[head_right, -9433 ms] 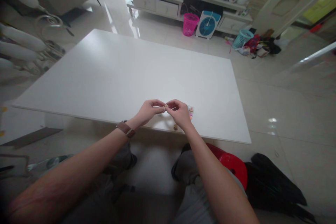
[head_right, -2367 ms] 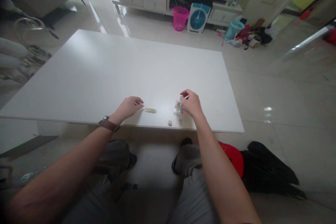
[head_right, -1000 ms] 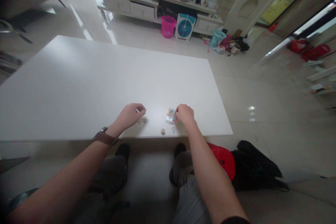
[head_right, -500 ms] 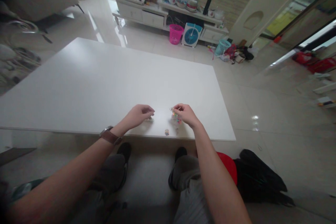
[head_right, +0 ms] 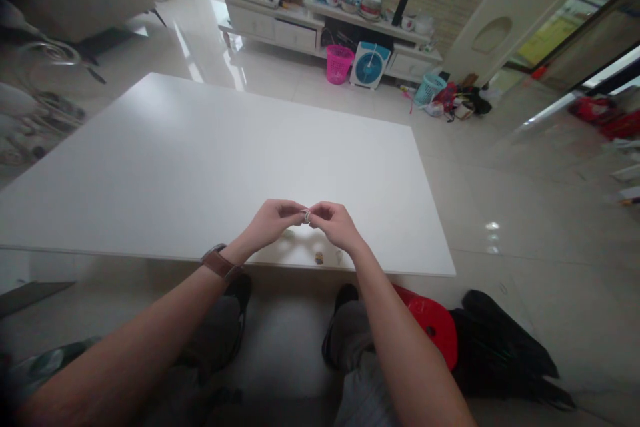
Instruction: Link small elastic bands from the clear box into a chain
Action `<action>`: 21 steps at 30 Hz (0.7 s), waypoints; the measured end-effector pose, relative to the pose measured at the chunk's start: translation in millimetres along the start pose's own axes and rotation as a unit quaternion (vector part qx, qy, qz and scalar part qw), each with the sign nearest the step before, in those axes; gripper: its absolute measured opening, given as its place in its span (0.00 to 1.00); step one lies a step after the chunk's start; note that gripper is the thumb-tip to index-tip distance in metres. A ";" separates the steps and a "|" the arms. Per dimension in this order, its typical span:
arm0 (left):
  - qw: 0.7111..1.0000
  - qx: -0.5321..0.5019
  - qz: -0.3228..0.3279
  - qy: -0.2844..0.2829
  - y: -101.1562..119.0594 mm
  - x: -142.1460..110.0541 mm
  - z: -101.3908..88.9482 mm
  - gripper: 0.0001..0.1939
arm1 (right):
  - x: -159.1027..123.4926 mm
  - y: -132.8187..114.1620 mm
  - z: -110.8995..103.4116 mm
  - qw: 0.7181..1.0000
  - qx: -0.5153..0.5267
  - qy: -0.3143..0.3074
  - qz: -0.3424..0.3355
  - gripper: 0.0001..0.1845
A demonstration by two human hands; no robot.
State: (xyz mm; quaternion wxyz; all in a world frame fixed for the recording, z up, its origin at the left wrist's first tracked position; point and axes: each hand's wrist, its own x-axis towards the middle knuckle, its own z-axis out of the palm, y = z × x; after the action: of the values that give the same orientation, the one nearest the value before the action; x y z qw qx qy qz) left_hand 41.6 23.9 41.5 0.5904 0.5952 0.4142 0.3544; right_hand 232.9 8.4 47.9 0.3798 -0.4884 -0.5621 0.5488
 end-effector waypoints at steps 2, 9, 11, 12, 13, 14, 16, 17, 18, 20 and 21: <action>1.000 0.004 0.007 0.006 1.6 -1.8 -0.1 0.10 | -1.3 0.9 0.9 1.000 0.014 0.013 -0.007 0.19; 1.000 -0.015 0.003 0.009 0.9 -2.1 2.4 0.10 | -3.3 -0.1 3.0 0.999 0.006 0.046 -0.025 0.19; 1.000 -0.021 -0.002 0.008 0.0 -0.3 3.4 0.12 | -2.3 -1.1 3.5 0.998 -0.006 0.063 -0.028 0.20; 1.000 -0.027 -0.006 0.007 -0.4 0.6 3.9 0.12 | -1.7 -1.3 3.8 0.997 -0.013 0.074 -0.030 0.20; 0.999 -0.034 -0.010 0.007 -0.8 1.5 4.5 0.13 | -1.0 -1.2 4.1 0.996 -0.020 0.085 -0.033 0.19; 0.999 -0.042 -0.014 0.007 -1.2 2.2 4.9 0.13 | -0.5 -0.9 4.4 0.994 -0.029 0.095 -0.036 0.19; 0.998 -0.054 -0.019 0.006 -1.7 3.2 5.6 0.13 | 0.0 0.1 5.2 0.991 -0.052 0.117 -0.043 0.18; 0.998 -0.056 -0.021 0.006 -1.9 3.4 5.8 0.13 | -0.1 0.6 5.6 0.989 -0.068 0.125 -0.048 0.17; 0.998 -0.056 -0.022 0.006 -1.9 3.3 5.9 0.13 | -0.5 1.0 5.9 0.986 -0.084 0.135 -0.054 0.16; 0.998 -0.052 -0.022 0.006 -1.8 2.5 5.9 0.13 | -1.9 1.2 6.2 0.978 -0.119 0.154 -0.072 0.14; 0.998 -0.050 -0.021 0.006 -1.7 1.9 5.8 0.13 | -2.9 1.2 6.2 0.975 -0.135 0.158 -0.081 0.13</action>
State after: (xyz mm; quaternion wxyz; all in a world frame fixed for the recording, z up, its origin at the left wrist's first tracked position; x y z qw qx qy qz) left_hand 47.5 23.2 39.4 0.6245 0.5534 0.4122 0.3659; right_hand 227.8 4.0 46.3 0.4375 -0.5687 -0.6013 0.3516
